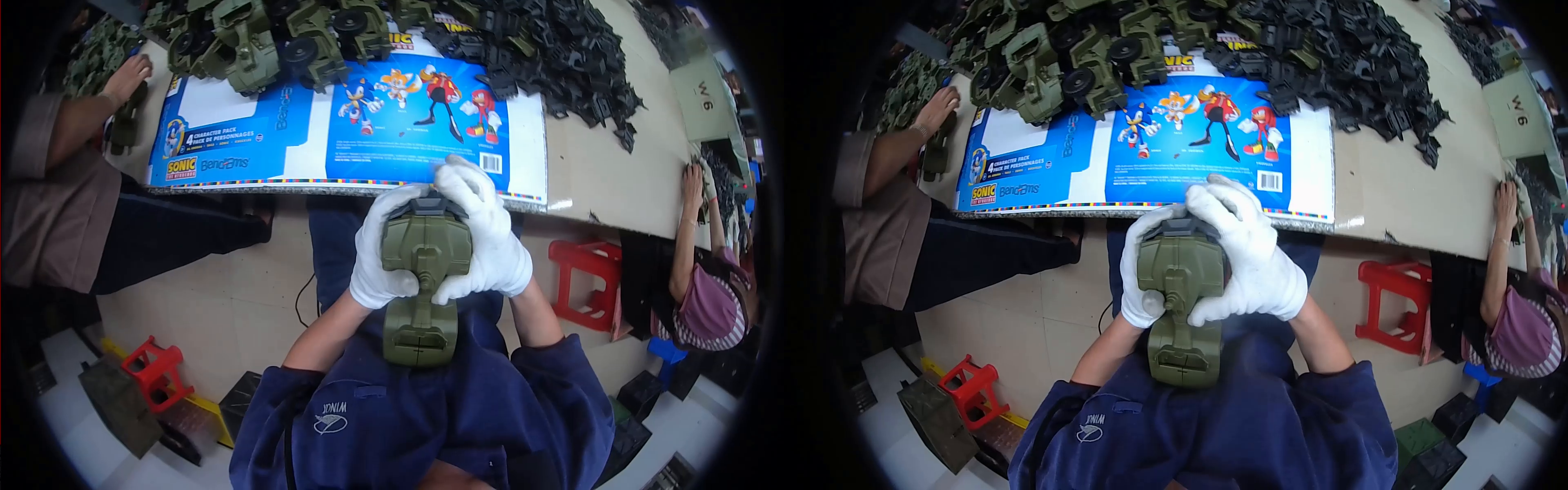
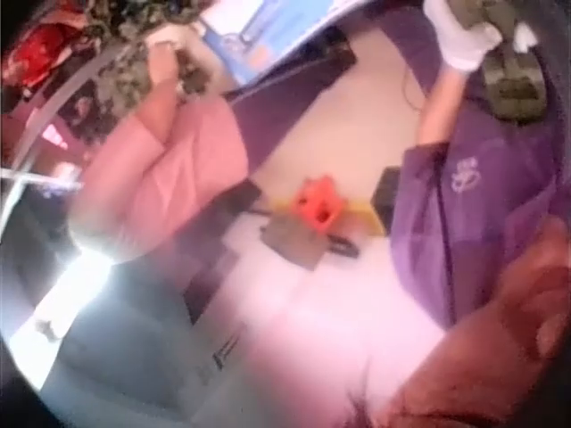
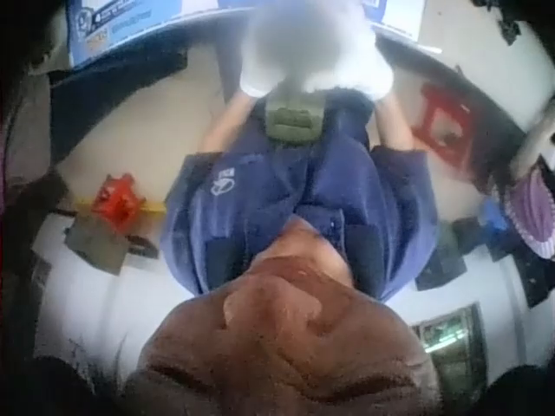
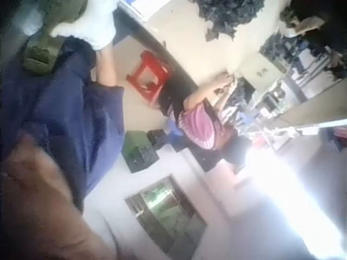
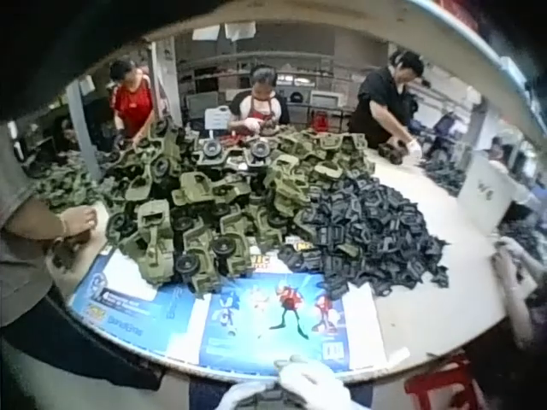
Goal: The person assembles plastic toy military trucks by hand at a workbench, fitting plastic parts together.
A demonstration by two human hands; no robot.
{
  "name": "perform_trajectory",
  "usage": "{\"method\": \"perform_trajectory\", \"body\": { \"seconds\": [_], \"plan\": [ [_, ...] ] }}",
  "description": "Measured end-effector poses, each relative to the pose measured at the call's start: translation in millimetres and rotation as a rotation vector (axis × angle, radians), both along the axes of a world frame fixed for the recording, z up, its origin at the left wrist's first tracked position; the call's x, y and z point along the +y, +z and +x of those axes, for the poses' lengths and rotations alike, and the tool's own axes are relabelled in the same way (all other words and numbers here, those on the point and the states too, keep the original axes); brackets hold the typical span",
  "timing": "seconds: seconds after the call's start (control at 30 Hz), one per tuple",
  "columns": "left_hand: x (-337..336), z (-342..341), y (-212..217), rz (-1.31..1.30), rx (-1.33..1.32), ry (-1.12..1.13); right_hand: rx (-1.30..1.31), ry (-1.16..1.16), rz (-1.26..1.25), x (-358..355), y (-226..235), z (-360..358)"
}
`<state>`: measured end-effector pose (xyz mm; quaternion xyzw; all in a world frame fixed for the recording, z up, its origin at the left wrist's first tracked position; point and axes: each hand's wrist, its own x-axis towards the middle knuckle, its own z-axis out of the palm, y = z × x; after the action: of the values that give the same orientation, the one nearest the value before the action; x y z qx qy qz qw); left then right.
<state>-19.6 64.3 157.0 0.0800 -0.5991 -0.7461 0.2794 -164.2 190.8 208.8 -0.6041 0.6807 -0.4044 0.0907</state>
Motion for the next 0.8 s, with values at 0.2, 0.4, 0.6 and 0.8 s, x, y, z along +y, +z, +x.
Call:
{"method": "perform_trajectory", "body": {
  "seconds": [0.2, 0.4, 0.6, 0.8],
  "plan": [
    [6, -6, 16, -0.364, 0.032, 0.053, -0.627, -0.085, -0.405, 2, -40, 43],
    [14, -9, 24, -0.418, 0.094, 0.083, -0.435, -0.213, -0.518, 9, -24, 46],
    [18, -28, 18, -0.43, 0.002, -0.032, -0.489, -0.421, -0.534, 21, -42, 47],
    [-28, -77, 49, -0.902, -0.217, 0.17, -0.794, -1.226, -0.67, 132, -32, -97]
  ]
}}
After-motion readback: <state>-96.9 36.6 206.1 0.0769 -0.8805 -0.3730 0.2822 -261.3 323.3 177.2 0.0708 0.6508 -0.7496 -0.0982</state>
